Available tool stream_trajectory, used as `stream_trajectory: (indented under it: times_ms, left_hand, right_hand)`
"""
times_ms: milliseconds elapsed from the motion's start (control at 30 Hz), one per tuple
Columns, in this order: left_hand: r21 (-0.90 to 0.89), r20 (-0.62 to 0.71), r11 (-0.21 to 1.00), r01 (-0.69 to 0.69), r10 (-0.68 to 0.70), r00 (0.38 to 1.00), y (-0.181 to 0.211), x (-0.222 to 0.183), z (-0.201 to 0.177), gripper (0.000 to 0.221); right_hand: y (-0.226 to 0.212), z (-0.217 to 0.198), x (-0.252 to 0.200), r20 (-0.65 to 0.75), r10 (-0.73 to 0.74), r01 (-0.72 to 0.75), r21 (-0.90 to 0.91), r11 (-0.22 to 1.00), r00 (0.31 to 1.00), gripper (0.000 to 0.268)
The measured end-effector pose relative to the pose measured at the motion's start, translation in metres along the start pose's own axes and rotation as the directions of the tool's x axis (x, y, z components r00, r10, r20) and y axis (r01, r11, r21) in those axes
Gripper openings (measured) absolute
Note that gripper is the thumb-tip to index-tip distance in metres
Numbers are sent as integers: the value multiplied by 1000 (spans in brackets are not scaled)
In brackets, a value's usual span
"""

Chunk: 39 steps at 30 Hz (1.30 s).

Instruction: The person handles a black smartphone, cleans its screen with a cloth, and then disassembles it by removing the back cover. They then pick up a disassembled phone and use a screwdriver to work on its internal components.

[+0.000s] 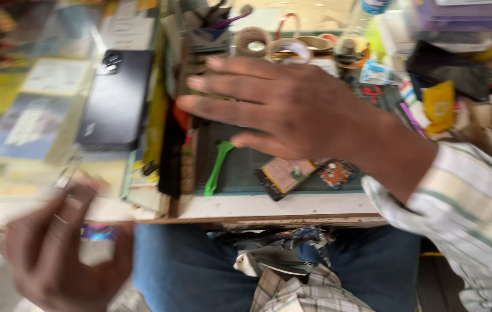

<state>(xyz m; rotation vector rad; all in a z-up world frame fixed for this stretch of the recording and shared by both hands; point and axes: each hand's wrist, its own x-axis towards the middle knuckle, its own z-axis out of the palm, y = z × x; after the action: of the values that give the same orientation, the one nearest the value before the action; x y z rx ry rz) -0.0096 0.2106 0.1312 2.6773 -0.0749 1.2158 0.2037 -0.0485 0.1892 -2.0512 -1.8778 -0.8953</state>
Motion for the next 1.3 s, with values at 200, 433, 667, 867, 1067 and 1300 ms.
stream_trajectory:
  times_ms: [200,433,667,867,1067,1300]
  left_hand:
    - [-427,203,901,-68,170,964,68,1,85,44]
    - [-425,479,905,-5,230,847,107,45,141,67]
    - [-329,466,941,82,86,881,121,36,174,111]
    - [-299,536,942,154,32,844,119,24,189,98]
    - [-347,570,927,142,88,817,117,28,197,72]
    - [-350,595,920,178,72,800,117,31,207,76]
  right_hand:
    - [-8,-36,-122,187,623,-650,190,735,759,52]
    - [-48,-28,-209,206,900,-920,166,356,385,38]
    - [-44,-29,-236,49,921,-922,36,385,387,30]
    - [-50,-31,-242,83,964,-967,15,253,253,32]
    - [-58,-30,-252,98,964,-967,-49,252,246,33]
    - [-49,-35,-241,55,971,-971,-46,233,231,33]
